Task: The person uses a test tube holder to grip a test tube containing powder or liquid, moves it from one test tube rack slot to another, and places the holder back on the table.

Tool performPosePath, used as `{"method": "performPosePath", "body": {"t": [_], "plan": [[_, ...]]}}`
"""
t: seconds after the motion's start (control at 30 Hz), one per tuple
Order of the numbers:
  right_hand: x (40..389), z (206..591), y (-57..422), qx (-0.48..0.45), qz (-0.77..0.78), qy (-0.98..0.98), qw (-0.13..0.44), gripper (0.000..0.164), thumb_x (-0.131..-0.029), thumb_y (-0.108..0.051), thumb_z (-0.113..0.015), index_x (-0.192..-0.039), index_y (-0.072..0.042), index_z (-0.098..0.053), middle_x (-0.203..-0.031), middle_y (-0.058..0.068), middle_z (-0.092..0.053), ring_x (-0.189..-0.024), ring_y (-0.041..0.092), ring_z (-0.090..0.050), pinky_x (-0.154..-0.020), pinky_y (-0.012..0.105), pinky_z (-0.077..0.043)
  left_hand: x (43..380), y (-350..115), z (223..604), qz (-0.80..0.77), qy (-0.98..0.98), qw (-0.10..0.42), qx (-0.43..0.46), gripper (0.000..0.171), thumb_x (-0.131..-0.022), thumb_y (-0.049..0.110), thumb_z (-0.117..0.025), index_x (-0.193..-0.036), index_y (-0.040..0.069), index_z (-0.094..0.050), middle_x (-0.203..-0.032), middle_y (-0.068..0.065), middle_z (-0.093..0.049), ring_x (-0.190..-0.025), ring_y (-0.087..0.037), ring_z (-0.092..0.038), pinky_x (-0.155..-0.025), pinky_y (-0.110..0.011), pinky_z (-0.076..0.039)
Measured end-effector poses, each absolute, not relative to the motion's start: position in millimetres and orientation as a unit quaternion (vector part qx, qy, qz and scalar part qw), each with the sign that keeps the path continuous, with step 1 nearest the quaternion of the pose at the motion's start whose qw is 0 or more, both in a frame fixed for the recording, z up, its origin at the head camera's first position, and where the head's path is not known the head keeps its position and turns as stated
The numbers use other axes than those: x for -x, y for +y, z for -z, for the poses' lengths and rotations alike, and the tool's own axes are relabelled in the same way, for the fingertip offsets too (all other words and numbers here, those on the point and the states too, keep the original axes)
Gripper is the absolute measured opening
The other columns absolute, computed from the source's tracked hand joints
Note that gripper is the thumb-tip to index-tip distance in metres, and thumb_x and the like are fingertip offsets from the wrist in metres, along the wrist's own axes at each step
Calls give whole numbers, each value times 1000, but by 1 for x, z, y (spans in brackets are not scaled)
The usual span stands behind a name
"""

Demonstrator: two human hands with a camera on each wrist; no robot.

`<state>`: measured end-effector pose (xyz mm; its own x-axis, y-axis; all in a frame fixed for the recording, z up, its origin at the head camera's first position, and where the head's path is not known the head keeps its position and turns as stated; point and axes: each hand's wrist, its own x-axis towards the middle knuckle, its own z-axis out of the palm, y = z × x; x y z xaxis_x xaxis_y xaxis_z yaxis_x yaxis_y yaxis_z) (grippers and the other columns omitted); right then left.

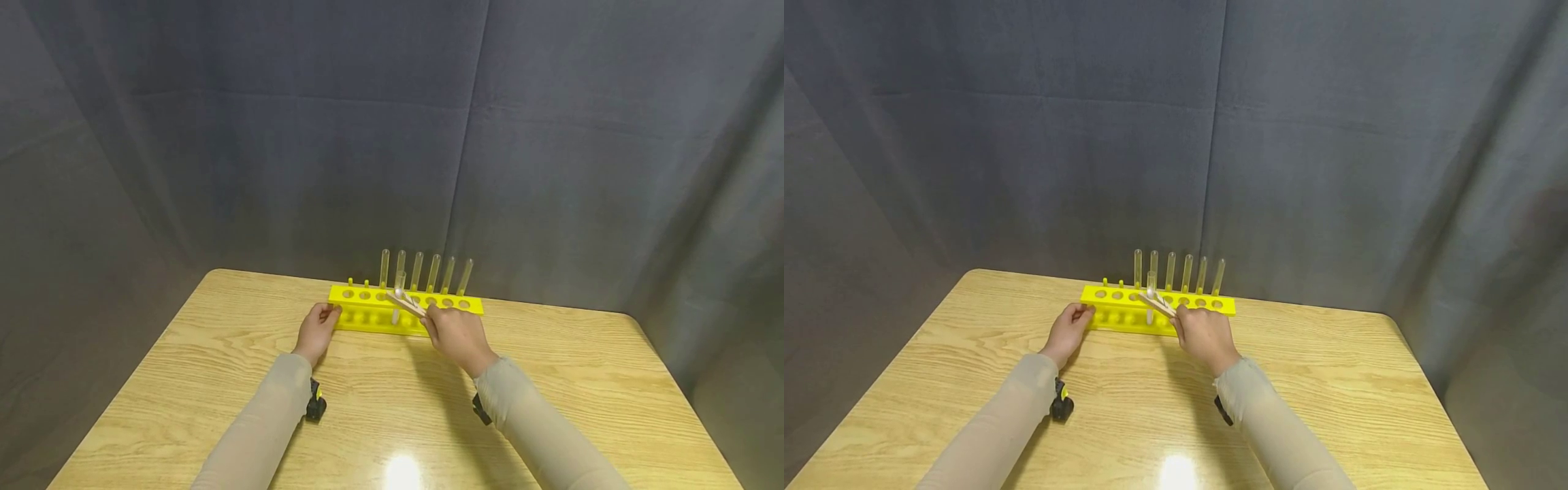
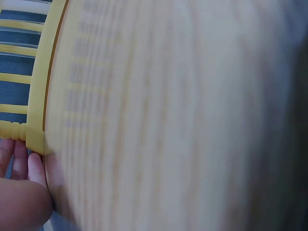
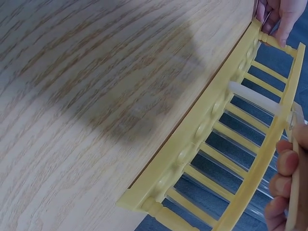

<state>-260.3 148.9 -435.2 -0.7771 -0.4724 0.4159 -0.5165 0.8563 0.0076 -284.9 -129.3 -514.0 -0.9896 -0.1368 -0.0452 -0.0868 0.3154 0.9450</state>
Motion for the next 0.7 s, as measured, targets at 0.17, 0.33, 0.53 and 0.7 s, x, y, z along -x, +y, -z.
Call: {"method": "performPosePath", "body": {"t": [0.17, 0.33, 0.53, 0.7], "plan": [[260, 436, 148, -260, -52, -943, 201, 27, -97, -22, -70, -78, -12, -55, -55, -2, -44, -46, 12, -36, -36, 29, -29, 284, -129, 512, 582, -810, 22, -70, 40, -109, 30, -49, -133, -2, -52, -138, -22, -53, -130, -36, -49, -112, -50, -38], [259, 435, 148, -253, -59, -946, 191, 27, -98, -23, -70, -78, -12, -55, -56, -2, -46, -46, 12, -38, -36, 29, -31, 283, -129, 511, 579, -812, 23, -70, 40, -109, 30, -49, -133, -2, -51, -138, -22, -53, -131, -37, -49, -112, -50, -38], [257, 433, 147, -242, -73, -952, 170, 26, -98, -23, -69, -77, -13, -57, -56, -4, -46, -47, 11, -37, -38, 28, -31, 282, -129, 510, 580, -811, 21, -69, 41, -109, 30, -49, -134, -2, -51, -140, -23, -53, -132, -37, -48, -112, -51, -38], [257, 433, 147, -235, -78, -955, 161, 24, -98, -23, -69, -79, -12, -60, -57, -4, -46, -46, 11, -37, -39, 28, -30, 283, -128, 511, 581, -811, 22, -68, 41, -109, 30, -49, -134, -2, -51, -140, -23, -53, -132, -38, -48, -112, -51, -38]]}}
